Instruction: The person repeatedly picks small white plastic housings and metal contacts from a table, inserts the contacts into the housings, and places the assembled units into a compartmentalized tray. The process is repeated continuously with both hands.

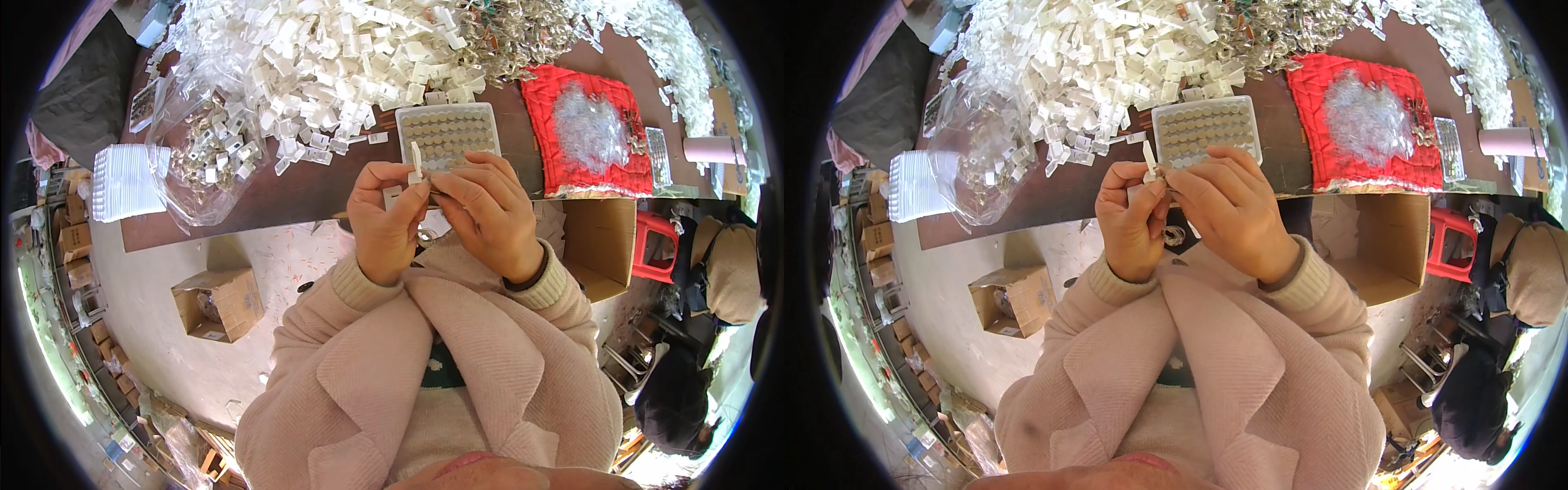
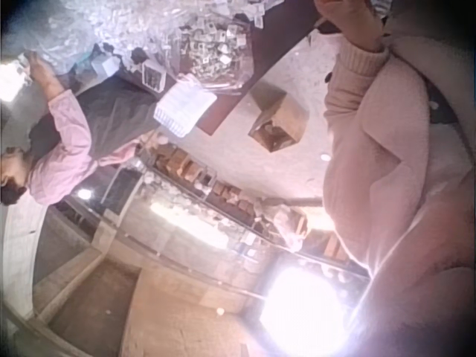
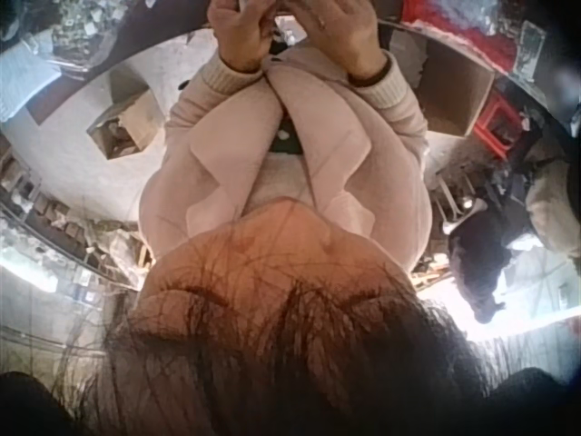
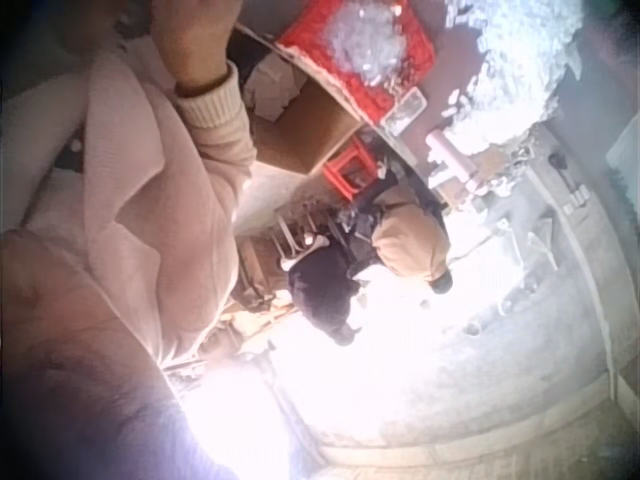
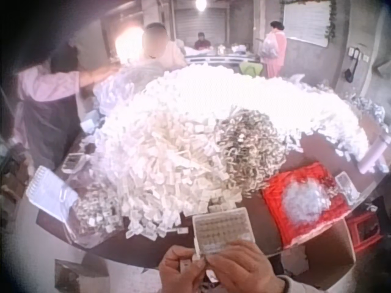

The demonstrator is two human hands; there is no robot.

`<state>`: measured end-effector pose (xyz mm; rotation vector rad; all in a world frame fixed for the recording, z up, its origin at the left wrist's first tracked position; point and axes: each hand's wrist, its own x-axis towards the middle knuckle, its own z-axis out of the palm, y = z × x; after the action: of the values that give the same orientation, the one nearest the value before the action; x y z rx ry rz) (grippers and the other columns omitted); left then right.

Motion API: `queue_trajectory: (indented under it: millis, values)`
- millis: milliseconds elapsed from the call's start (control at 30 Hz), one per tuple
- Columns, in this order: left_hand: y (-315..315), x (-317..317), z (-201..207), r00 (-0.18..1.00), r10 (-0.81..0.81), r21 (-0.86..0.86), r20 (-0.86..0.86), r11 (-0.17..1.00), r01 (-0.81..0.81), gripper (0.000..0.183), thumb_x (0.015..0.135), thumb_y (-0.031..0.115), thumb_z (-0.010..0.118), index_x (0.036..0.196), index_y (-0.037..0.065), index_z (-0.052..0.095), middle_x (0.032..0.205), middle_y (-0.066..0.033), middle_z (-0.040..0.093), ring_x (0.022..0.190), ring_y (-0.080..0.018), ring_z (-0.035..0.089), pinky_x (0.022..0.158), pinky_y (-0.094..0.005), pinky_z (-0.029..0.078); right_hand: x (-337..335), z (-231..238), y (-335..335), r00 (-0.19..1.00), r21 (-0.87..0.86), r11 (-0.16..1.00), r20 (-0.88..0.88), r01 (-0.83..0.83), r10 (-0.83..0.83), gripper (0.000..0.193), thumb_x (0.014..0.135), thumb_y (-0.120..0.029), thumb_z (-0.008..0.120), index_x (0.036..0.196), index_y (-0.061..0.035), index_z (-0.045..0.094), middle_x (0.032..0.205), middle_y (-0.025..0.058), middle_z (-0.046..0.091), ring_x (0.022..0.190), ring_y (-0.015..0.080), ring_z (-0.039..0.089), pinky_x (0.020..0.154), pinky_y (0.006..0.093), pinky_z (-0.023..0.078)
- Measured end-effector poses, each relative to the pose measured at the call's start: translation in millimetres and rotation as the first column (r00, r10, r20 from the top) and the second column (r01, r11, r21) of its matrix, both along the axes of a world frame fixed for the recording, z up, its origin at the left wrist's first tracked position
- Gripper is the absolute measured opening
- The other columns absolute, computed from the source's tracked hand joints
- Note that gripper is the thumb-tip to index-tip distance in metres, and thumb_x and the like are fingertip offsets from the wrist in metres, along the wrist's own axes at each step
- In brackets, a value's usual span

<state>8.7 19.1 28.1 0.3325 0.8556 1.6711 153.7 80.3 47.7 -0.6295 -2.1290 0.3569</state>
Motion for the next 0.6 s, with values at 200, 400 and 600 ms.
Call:
queue_trajectory:
  millis: [200,400,600]
  values:
    - [-1,0,0,0.998,0.040,-0.027,0.056,0.999,-0.038,0.022,0.089,-0.004,0.069,0.108,0.003,0.060,0.091,-0.0072,0.067,0.060,-0.0058,0.055,0.045,-0.0168,0.037,-5,-2,-4,0.998,0.032,0.997,-0.016,0.069,-0.068,0.029,0.078,0.002,0.075,0.106,-0.0013,0.069,0.096,0.0075,0.070,0.084,0.0239,0.066,0.085,0.0431,0.053]
    - [-2,-9,-12,0.996,-0.031,0.122,0.082,0.992,0.021,0.026,0.087,-0.004,0.074,0.109,0.003,0.063,0.092,-0.0083,0.070,0.061,-0.0080,0.058,0.046,-0.0173,0.040,-1,8,-4,0.975,-0.312,0.950,-0.209,0.005,-0.074,0.030,0.077,0.009,0.075,0.104,-0.0029,0.073,0.092,0.0100,0.072,0.080,0.0234,0.067,0.076,0.0327,0.053]
    - [-6,-9,-20,0.989,0.026,0.179,-0.144,0.984,0.000,0.025,0.085,-0.005,0.076,0.107,0.002,0.065,0.086,-0.0065,0.068,0.059,-0.0081,0.058,0.049,-0.0194,0.047,-6,9,-8,0.955,-0.452,0.887,-0.291,-0.093,-0.049,0.028,0.080,0.010,0.073,0.105,-0.0019,0.074,0.092,0.0093,0.072,0.080,0.0187,0.068,0.071,0.0276,0.054]
